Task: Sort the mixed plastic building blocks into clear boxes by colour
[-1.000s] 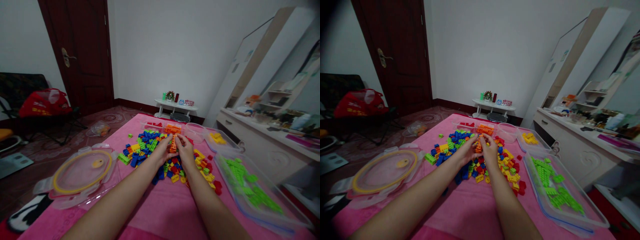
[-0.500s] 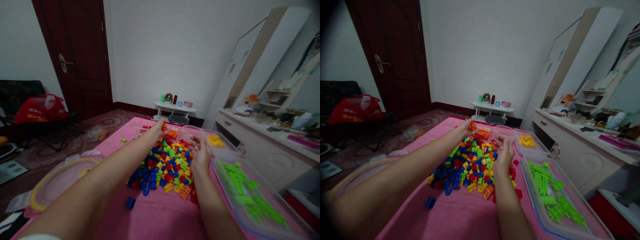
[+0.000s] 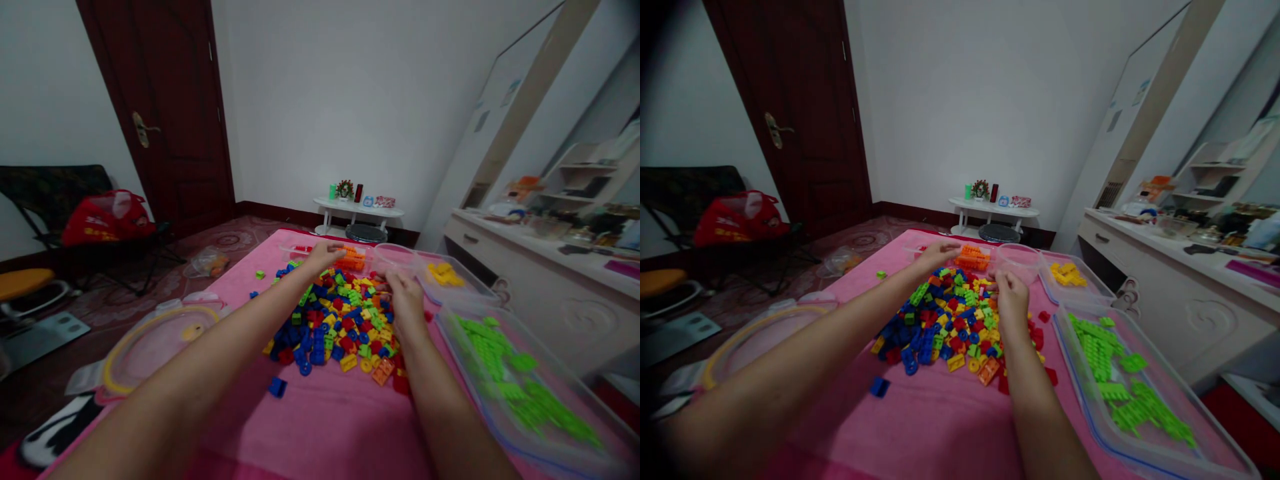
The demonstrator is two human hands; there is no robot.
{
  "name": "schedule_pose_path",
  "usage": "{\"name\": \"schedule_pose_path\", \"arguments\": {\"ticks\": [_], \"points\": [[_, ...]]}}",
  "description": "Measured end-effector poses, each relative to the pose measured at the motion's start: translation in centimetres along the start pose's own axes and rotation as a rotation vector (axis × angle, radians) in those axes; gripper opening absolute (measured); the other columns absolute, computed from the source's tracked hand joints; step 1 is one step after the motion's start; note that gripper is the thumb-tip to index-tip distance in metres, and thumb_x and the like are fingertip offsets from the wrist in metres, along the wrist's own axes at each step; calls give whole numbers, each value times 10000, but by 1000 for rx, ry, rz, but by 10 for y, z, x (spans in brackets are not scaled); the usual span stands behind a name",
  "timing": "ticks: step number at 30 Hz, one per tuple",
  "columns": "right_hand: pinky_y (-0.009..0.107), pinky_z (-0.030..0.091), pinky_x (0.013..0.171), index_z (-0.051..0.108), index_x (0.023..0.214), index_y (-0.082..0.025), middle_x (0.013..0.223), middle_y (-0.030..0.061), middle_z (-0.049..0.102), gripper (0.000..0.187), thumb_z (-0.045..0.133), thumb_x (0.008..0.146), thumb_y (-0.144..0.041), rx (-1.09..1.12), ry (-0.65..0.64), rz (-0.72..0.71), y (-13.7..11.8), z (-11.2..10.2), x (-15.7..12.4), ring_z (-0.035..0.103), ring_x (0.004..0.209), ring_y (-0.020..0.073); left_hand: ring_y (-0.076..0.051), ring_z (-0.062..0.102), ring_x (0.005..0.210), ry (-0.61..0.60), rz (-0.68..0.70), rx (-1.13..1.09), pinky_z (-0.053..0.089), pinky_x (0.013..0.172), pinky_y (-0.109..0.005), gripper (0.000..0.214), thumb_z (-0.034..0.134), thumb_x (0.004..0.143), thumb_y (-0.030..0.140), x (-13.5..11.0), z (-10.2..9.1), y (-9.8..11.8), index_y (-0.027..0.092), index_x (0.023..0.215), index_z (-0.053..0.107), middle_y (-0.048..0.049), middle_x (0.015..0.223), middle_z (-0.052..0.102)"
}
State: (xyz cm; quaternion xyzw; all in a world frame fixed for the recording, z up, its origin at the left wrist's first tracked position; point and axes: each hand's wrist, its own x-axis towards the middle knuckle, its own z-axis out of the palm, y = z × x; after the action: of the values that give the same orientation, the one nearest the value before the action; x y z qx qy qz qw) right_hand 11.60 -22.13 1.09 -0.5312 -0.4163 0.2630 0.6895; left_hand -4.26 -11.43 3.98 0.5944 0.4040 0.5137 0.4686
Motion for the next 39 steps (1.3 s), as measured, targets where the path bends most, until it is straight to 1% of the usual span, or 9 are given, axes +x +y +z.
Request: {"name": "schedule_pose_path", "arguments": {"ticks": [3,6,9,12,15,21,25,32,39], "points": [[306,509,676,688,853,-150,842,67,702,238,583,736,-328,-286,-218,-117,15,5,-1,643,755,189,-282,587,1042,-96,50,231,397,999,-409,245,728,594,133,-41,-20,-9,187,832,702,-70,941,687],[404,413,978,629,1151,-169,1146,96,650,425,555,733,-182,-613,-371,-344,27,11,-9,580,1073,235,-335,510,1139,-61,102,698,375,1005,-467,369,685,619,113,-76,-36,-19,186,981,682,-124,1126,613],[420,340,1048,434,1382,-220,1355,90,506,644,513,752,-108,-883,-473,-464,32,15,-20,451,1238,247,-326,532,1089,6,121,1161,461,882,-450,416,572,730,116,-94,-45,-28,217,1131,625,-142,1124,594],[391,351,1032,435,1382,-264,1341,55,517,636,479,776,-75,-995,-556,-511,32,16,-25,458,1216,236,-298,551,1067,39,125,1201,475,846,-414,410,479,785,84,-94,-46,-32,266,1119,633,-111,1046,636],[353,370,995,585,1234,-251,1203,45,600,511,510,762,-70,-1030,-543,-524,29,15,-23,503,1131,221,-309,545,1105,72,89,1006,427,929,-445,377,517,775,87,-81,-40,-26,270,1072,660,-94,1049,659],[297,403,926,661,1074,-189,1065,63,625,401,539,713,-65,-999,-465,-459,31,10,-15,549,1043,194,-231,624,1009,-28,-291,-281,487,901,-368,361,584,748,63,-57,-12,-11,192,1085,600,-81,986,678],[277,410,923,648,1093,-151,1065,79,621,418,496,718,-47,-913,-371,-442,34,12,-14,557,1013,180,-178,679,762,-147,-444,-482,560,725,-330,182,423,879,149,-57,-12,-13,115,1001,553,-117,823,674],[320,386,938,651,1080,-208,1133,74,590,420,487,736,-31,-970,-560,-523,34,21,-19,514,1066,198,-190,686,739,-216,-621,-870,570,646,-312,178,449,895,285,-57,-27,-21,135,937,536,-130,884,668],[309,445,761,663,815,-177,825,19,654,200,559,670,-87,-373,-245,-225,31,21,-11,582,793,171,-210,685,810,-74,-619,-974,559,670,-325,240,410,907,357,-59,-16,-21,148,947,520,-141,939,656]]}}
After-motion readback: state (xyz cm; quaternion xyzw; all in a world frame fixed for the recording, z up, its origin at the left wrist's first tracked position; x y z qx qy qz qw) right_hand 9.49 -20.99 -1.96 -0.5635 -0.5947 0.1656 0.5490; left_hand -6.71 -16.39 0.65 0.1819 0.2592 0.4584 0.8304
